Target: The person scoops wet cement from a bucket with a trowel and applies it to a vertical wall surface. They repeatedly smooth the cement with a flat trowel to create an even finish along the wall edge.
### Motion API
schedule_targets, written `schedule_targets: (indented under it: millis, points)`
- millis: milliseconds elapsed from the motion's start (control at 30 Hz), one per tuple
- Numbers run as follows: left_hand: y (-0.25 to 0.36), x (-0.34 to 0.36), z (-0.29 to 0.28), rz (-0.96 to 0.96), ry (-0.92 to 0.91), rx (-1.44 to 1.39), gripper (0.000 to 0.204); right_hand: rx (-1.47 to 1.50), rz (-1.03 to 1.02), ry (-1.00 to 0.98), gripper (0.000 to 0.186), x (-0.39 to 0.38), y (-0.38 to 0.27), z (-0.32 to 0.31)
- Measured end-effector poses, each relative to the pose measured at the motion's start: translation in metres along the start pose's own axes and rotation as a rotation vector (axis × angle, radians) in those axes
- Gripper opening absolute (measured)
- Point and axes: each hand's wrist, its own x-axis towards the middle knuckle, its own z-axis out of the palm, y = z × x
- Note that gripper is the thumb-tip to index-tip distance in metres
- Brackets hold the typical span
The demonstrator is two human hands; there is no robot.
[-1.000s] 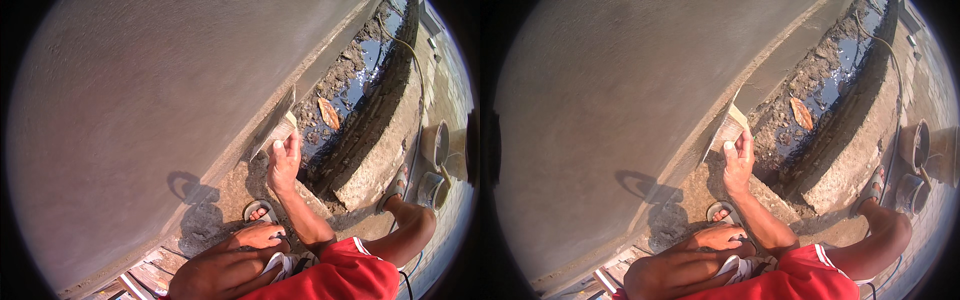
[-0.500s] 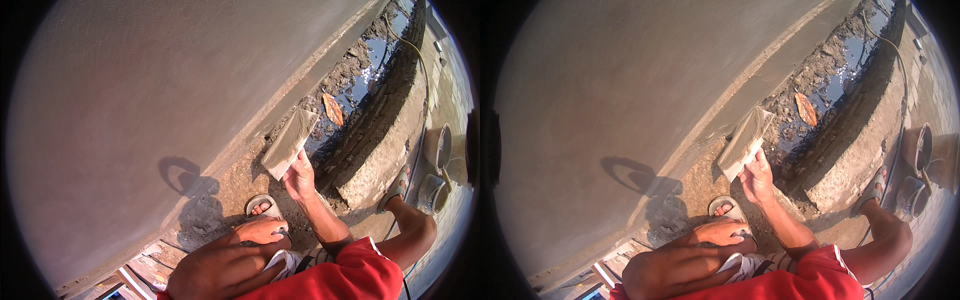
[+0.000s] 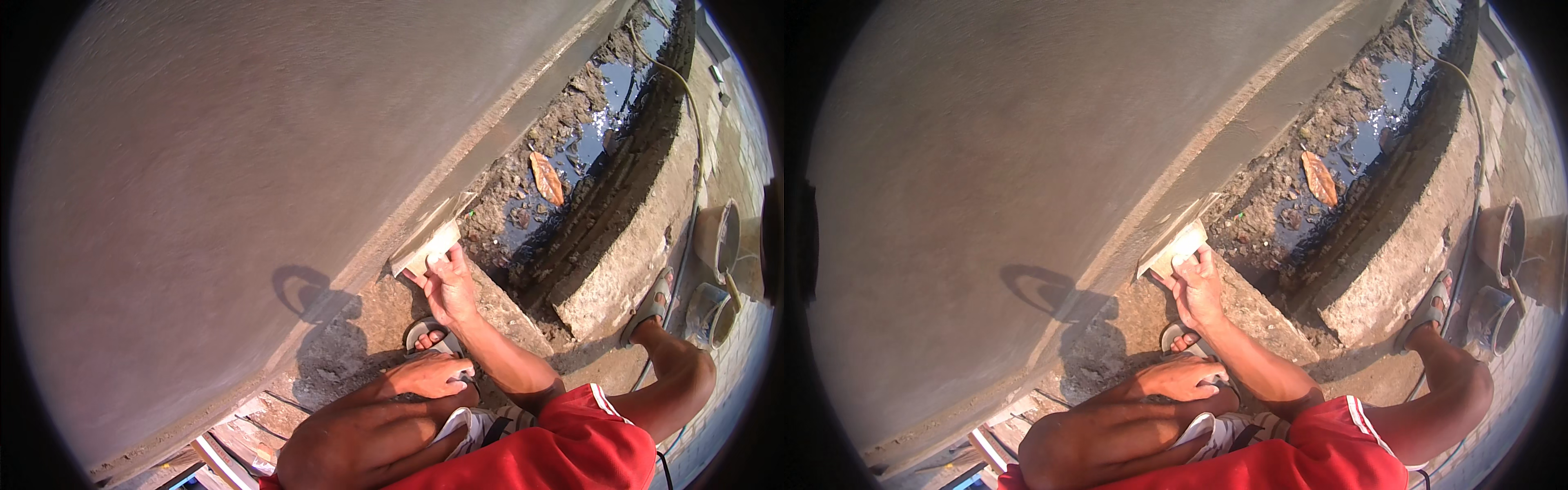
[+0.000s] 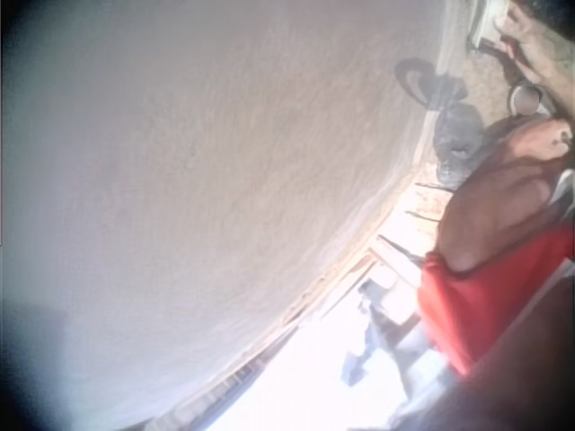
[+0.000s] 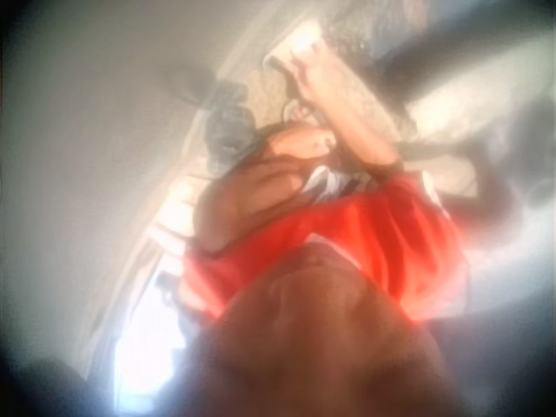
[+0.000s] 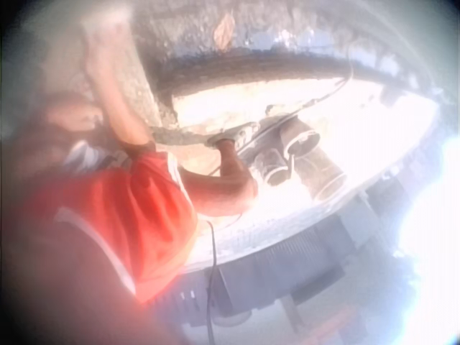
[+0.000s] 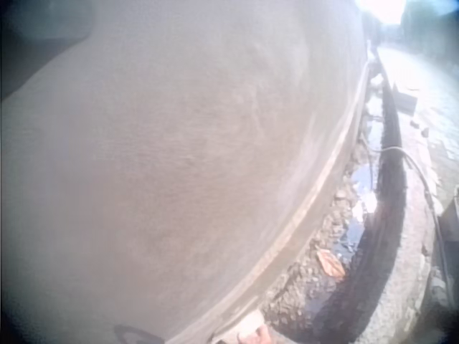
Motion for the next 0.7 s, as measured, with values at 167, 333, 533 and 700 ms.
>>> schedule_targets:
  millis: [167,333,533,700]
  points:
    - [-0.011,-0.004,0.011,0.010,0.031,0.001,0.030,-0.168,-0.100,0.074,0.043,0.000,0.013,0.027]
    - [-0.012,-0.009,0.011,0.003,0.021,-0.019,0.031,-0.344,-0.251,-0.084,0.051,-0.037,0.024,0.081]
    - [-0.015,-0.009,0.015,0.034,0.057,-0.020,0.031,-0.264,-0.096,-0.253,0.060,-0.077,0.000,0.060]
    - [-0.014,0.006,0.011,-0.003,-0.016,0.003,0.036,-0.062,-0.099,0.045,0.050,-0.021,-0.021,-0.004]
